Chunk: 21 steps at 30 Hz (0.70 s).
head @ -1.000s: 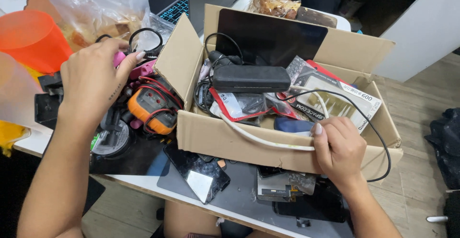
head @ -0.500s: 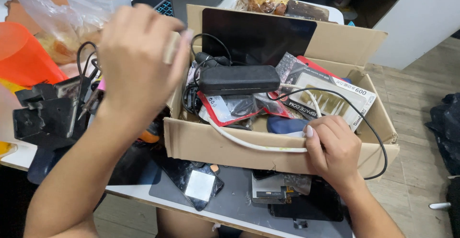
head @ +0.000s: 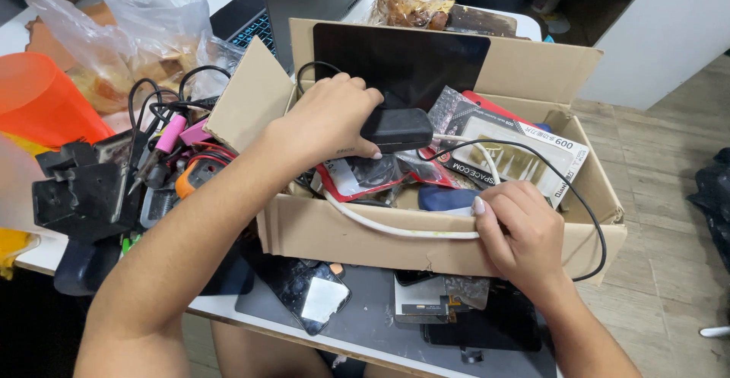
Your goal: Sorting through a box of miscellaneous electronic parts, tools, and accessories on a repair bench.
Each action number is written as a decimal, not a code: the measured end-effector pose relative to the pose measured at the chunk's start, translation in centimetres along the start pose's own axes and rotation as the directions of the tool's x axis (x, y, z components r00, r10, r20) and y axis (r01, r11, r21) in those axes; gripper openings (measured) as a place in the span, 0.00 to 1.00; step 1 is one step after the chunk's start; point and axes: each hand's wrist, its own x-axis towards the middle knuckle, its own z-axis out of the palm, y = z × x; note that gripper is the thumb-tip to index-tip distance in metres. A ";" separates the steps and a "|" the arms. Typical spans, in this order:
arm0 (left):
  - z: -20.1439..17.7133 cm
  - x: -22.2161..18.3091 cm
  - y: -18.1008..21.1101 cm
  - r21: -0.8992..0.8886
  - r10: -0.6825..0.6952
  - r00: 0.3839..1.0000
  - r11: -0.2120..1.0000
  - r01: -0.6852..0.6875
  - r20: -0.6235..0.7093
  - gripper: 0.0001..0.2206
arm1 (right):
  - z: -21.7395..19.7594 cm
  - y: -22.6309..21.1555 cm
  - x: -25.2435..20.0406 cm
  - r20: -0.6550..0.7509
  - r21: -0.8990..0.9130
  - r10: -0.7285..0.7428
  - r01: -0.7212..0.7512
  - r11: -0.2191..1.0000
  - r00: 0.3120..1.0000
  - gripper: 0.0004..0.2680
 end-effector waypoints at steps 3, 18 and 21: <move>-0.8 -0.5 -0.1 -0.066 -0.046 0.998 0.997 0.048 0.040 0.35 | -0.1 -0.2 0.1 0.001 0.016 0.006 -0.006 1.000 1.000 0.15; -0.7 -4.0 5.3 0.294 0.337 0.731 0.936 -0.193 -0.593 0.25 | -1.0 -1.7 1.4 -0.008 0.185 0.191 -0.186 0.965 0.982 0.06; -2.9 -5.9 7.7 0.428 0.425 0.637 0.889 -0.162 -0.643 0.10 | -2.0 -1.6 1.7 0.010 0.267 0.300 -0.292 0.918 0.954 0.11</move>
